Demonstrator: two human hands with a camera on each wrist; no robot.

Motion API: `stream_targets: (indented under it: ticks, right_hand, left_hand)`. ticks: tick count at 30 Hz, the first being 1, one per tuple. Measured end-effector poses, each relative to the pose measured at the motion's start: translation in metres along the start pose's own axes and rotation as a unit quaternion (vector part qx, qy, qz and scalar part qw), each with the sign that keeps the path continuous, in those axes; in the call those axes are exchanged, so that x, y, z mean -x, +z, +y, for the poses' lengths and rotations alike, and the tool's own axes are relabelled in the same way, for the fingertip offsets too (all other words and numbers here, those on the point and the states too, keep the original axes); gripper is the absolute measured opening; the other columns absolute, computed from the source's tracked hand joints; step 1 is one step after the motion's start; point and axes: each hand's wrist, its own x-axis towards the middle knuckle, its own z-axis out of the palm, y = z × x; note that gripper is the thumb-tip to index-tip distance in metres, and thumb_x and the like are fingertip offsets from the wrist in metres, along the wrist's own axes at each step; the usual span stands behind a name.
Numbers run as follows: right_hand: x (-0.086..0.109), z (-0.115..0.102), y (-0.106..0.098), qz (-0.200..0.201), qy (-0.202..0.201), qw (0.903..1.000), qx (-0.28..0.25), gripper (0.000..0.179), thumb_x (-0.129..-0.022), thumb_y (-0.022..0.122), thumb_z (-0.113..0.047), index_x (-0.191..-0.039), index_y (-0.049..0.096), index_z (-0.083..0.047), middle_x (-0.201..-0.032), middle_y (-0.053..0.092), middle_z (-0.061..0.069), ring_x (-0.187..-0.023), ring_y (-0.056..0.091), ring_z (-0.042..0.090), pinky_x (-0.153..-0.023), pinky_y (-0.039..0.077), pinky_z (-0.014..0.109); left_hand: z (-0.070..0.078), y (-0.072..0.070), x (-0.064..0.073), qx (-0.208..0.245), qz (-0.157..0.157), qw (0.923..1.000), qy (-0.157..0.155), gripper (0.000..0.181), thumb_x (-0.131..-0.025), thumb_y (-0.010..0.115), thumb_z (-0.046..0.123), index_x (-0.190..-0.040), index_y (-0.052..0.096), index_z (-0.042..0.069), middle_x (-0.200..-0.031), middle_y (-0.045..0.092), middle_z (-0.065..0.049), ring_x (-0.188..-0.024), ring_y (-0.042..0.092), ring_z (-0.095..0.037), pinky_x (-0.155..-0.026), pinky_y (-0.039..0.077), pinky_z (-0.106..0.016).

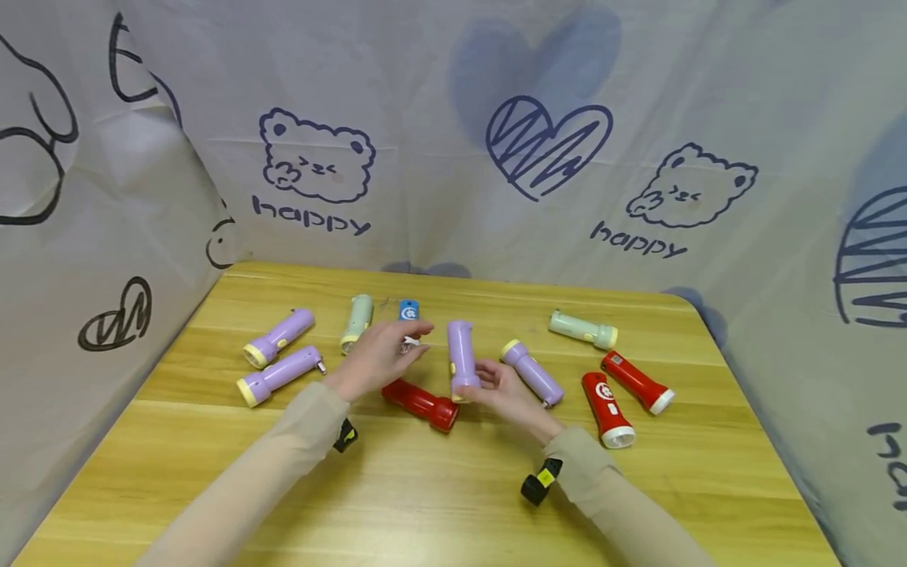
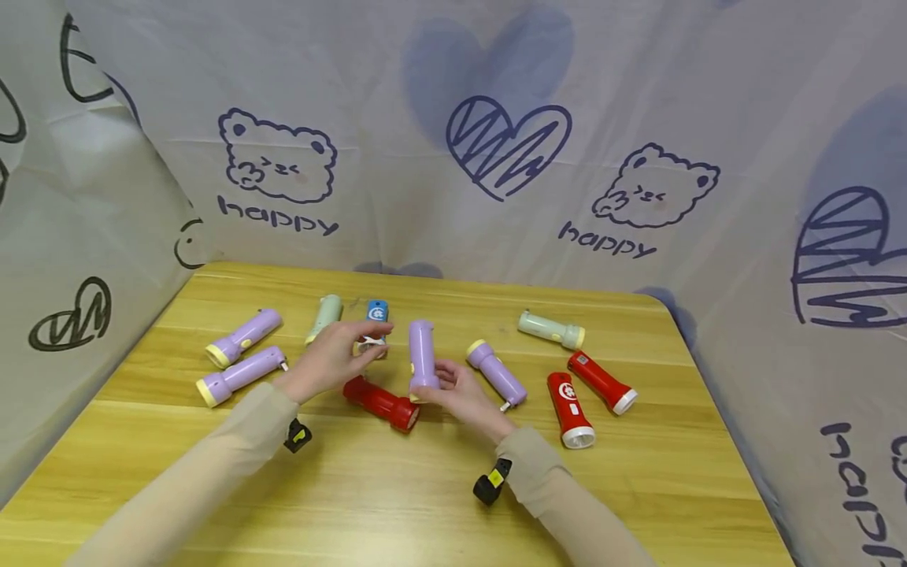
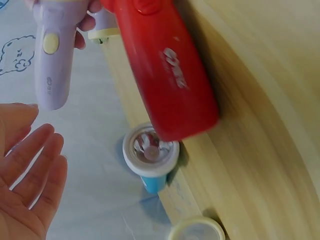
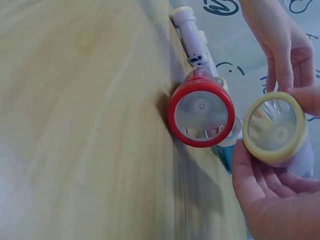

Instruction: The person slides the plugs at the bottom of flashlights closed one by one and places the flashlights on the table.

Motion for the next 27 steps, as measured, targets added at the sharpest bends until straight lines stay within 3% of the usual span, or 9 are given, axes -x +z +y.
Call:
stream_targets:
  ticks: [5, 11, 18, 27]
  right_hand:
    - [-0.010, -0.004, 0.002, 0.032, 0.040, 0.9973, -0.052, 0.063, -0.096, 0.066, -0.018, -0.148, 0.041, 0.006, -0.142, 0.056, 0.025, -0.120, 0.061, 0.025, -0.103, 0.053, 0.040]
    - [-0.027, -0.012, 0.003, 0.042, 0.049, 0.9942, -0.086, 0.062, -0.096, 0.065, -0.017, -0.149, 0.040, 0.005, -0.141, 0.054, 0.021, -0.113, 0.061, 0.022, -0.109, 0.049, 0.048]
    - [-0.051, -0.023, 0.004, 0.071, 0.054, 0.9944, -0.056, 0.058, -0.095, 0.068, -0.020, -0.144, 0.047, 0.004, -0.131, 0.058, 0.017, -0.107, 0.060, 0.020, -0.105, 0.052, 0.042]
    - [-0.070, -0.027, 0.005, 0.089, 0.073, 0.9933, -0.003, 0.066, -0.096, 0.067, -0.025, -0.149, 0.041, 0.004, -0.132, 0.056, 0.017, -0.111, 0.057, 0.023, -0.102, 0.051, 0.041]
  left_hand:
    - [-0.001, -0.004, 0.007, -0.046, -0.017, 0.9987, -0.010, 0.034, -0.097, 0.067, 0.016, -0.130, 0.067, 0.007, -0.125, 0.073, -0.011, -0.107, 0.072, -0.027, -0.091, 0.059, -0.043]
    - [-0.006, -0.005, 0.016, -0.068, -0.024, 0.9973, -0.012, 0.031, -0.097, 0.068, 0.017, -0.127, 0.069, 0.008, -0.121, 0.074, -0.010, -0.110, 0.070, -0.027, -0.096, 0.058, -0.044]
    - [-0.011, -0.003, 0.023, -0.092, -0.041, 0.9949, 0.002, 0.027, -0.094, 0.070, 0.015, -0.121, 0.071, 0.009, -0.117, 0.075, -0.008, -0.110, 0.071, -0.026, -0.095, 0.058, -0.043]
    - [-0.014, 0.000, 0.030, -0.095, -0.076, 0.9925, 0.011, 0.033, -0.096, 0.070, 0.019, -0.126, 0.069, 0.008, -0.125, 0.073, -0.008, -0.115, 0.070, -0.027, -0.101, 0.056, -0.045]
